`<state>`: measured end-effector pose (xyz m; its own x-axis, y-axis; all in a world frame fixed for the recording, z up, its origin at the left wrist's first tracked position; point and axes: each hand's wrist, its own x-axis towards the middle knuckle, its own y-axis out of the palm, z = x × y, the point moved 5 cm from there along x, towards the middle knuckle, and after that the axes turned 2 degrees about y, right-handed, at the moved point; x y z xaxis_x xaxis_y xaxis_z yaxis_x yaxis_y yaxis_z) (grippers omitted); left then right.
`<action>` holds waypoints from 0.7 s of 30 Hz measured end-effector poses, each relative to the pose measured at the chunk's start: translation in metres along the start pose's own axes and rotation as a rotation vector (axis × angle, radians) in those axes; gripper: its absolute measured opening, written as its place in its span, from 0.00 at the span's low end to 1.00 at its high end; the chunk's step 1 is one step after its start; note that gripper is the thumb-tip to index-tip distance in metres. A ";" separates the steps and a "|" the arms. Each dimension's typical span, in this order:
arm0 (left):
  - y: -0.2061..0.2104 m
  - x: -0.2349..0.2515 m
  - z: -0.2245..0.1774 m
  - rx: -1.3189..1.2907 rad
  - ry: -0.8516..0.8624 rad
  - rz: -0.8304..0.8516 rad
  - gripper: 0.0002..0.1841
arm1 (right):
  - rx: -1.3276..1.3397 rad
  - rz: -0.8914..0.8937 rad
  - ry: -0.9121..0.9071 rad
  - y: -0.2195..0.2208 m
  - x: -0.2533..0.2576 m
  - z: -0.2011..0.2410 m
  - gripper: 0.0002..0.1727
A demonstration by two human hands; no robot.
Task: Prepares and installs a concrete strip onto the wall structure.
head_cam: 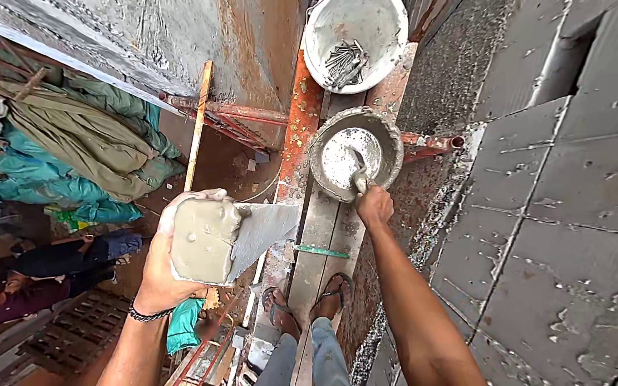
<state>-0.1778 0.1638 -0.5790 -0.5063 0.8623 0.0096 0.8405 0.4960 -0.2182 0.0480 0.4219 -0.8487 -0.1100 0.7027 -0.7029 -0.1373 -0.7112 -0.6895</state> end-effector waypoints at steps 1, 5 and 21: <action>0.001 -0.001 -0.001 0.010 -0.015 -0.011 0.55 | 0.060 0.015 -0.001 0.003 0.008 -0.004 0.22; -0.002 -0.007 -0.001 0.091 -0.053 -0.063 0.54 | 0.460 0.091 0.011 0.009 0.031 -0.034 0.26; 0.055 -0.038 -0.010 0.211 -0.023 -0.420 0.37 | 0.360 -0.077 -0.001 0.003 -0.005 -0.039 0.24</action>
<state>-0.1106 0.1596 -0.5813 -0.8006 0.5873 0.1185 0.5052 0.7681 -0.3935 0.0865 0.4154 -0.8546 -0.0872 0.7538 -0.6513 -0.4825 -0.6040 -0.6344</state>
